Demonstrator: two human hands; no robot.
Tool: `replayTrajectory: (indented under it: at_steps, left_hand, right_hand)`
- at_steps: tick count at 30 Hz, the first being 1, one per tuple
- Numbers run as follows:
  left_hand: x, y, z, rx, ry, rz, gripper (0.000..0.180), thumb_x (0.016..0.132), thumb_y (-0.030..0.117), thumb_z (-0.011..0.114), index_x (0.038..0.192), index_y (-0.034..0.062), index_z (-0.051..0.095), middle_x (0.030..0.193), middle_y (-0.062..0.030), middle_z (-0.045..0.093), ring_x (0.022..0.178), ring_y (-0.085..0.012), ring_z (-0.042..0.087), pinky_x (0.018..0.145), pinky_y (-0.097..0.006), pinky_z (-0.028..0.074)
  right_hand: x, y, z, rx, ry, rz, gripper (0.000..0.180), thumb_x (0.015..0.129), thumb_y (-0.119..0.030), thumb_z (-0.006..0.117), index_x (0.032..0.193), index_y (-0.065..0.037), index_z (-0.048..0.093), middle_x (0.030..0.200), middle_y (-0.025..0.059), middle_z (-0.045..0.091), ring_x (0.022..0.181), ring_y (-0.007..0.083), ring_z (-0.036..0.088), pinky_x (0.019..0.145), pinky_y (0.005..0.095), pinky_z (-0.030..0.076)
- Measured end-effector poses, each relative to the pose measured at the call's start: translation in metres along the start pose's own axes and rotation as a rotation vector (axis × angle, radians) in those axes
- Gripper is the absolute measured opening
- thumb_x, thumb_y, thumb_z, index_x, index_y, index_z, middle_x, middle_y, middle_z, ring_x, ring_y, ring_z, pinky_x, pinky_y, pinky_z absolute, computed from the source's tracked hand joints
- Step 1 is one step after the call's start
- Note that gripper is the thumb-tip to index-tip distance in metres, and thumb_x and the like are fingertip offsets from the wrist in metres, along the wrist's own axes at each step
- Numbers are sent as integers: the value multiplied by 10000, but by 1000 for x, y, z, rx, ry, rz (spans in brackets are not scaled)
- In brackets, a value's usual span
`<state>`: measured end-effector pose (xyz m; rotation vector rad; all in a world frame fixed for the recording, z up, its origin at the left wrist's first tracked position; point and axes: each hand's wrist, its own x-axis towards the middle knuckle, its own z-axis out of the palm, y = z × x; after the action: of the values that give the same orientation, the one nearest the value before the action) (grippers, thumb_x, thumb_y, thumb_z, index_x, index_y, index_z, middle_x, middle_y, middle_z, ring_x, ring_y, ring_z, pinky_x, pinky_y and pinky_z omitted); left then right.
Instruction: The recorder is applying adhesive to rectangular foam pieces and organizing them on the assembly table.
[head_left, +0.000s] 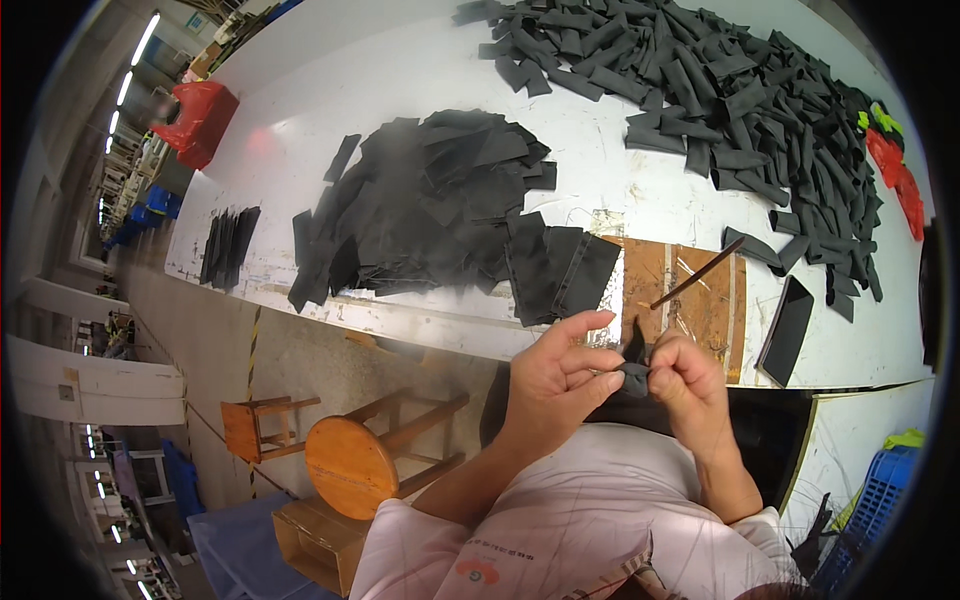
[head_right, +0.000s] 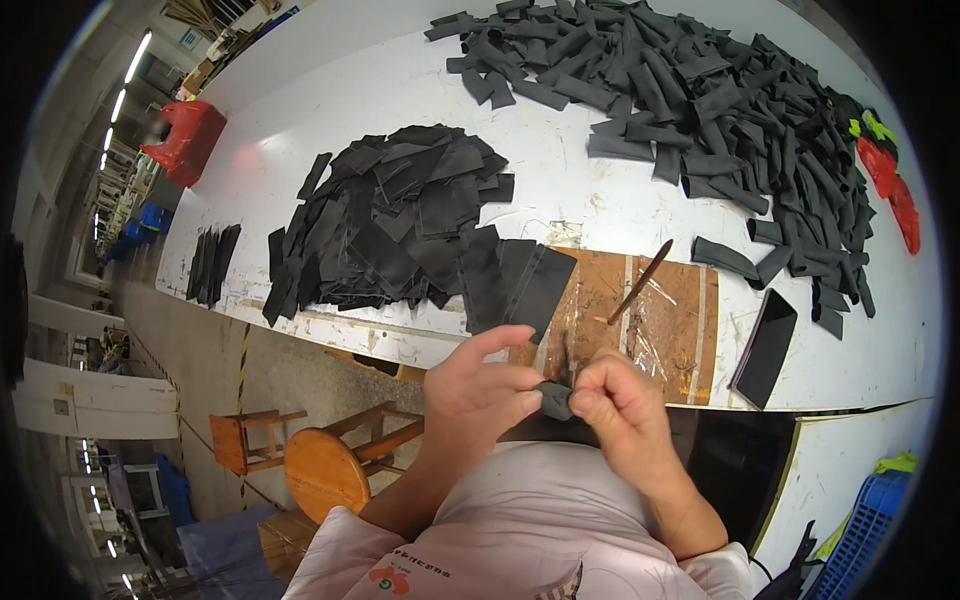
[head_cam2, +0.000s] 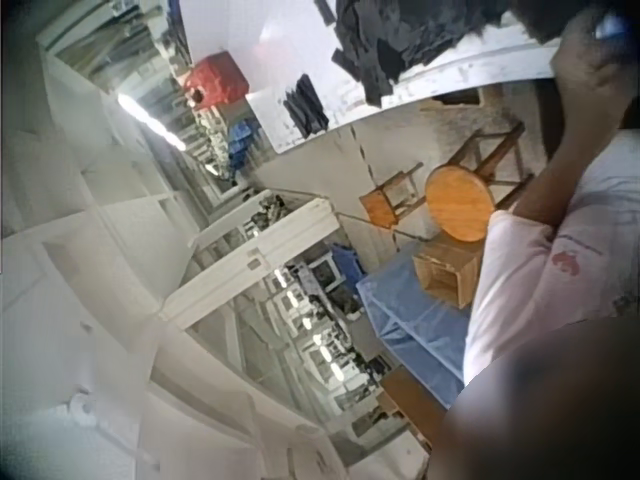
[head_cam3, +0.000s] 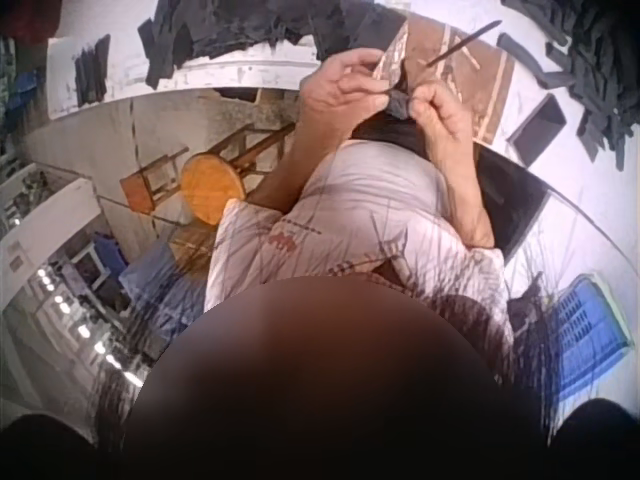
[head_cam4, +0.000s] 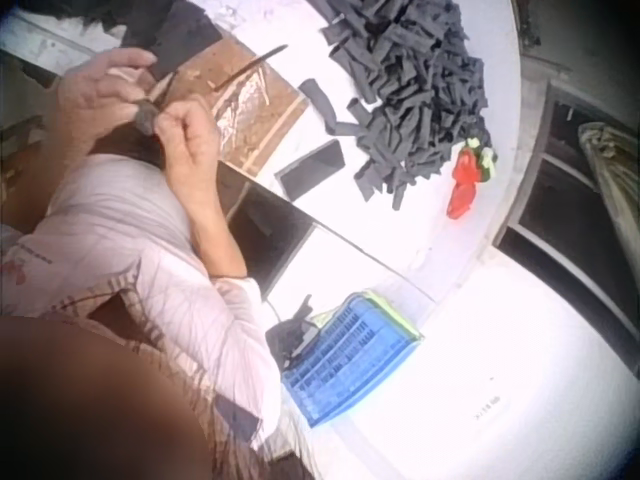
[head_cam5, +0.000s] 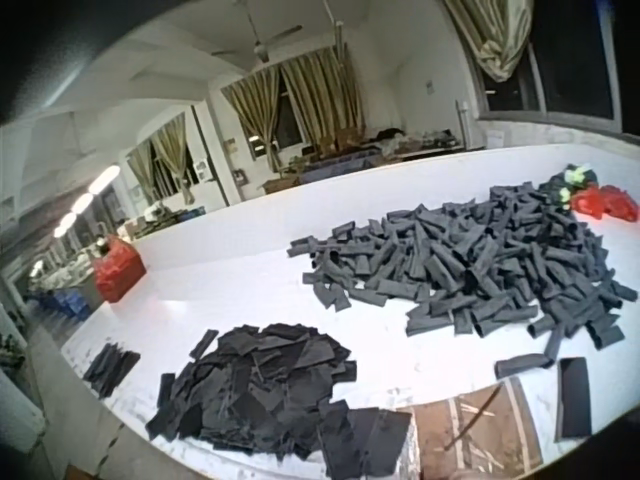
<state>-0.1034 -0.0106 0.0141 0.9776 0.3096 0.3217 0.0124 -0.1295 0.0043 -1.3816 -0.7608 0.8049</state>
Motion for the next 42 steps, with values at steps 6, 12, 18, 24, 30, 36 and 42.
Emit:
replayTrajectory:
  at_steps: [6,12,18,24,30,36,42]
  left_hand:
    - [2,-3,-9,-589,-217,-223,549,707,-49,560,1207,-31,333,815,-105,575,477,-33,396,414,-134,272]
    - [-7,-2,-8,-518,-421,-320,727,608,72,636,1217,-105,282,678,-43,517,505,-40,417,432,-155,230]
    - [-1,5,9,7,-91,-88,521,723,-81,543,1210,-54,359,887,-90,590,570,-41,502,522,-138,394]
    - [5,-3,37,488,121,187,309,758,-56,561,1062,-20,524,855,-61,568,571,-43,495,460,-162,412]
    - [31,17,53,553,158,414,127,794,-8,546,915,1,585,875,-67,534,600,-51,503,476,-162,434]
    - [45,31,67,197,12,284,186,818,-21,505,999,-42,473,949,-112,541,598,-54,500,456,-153,412]
    - [71,38,51,-318,-253,87,483,729,11,583,1132,-51,323,934,-220,550,384,-46,418,336,-138,302]
  right_hand:
    - [-3,-8,6,204,-85,73,224,812,-195,564,687,-33,473,706,10,446,644,97,421,594,210,348]
    - [-8,-4,2,158,-260,-47,187,806,-193,572,733,-33,509,794,32,484,725,110,438,661,219,352]
    - [1,5,4,420,-69,-27,150,833,-160,535,765,-31,498,855,48,502,754,118,446,682,223,362]
    - [8,-12,1,-224,275,-419,108,786,-70,564,740,-6,490,752,102,543,597,152,499,521,237,401]
    - [15,-52,-15,-443,294,-516,68,738,-20,573,724,-6,509,738,99,535,590,180,511,511,254,401]
    - [29,-72,-28,-484,331,-562,50,710,-1,563,728,12,518,707,103,491,582,229,504,516,288,397]
    - [40,-88,-43,-299,177,-359,117,798,-91,537,732,-6,493,683,25,478,600,85,414,541,208,355]
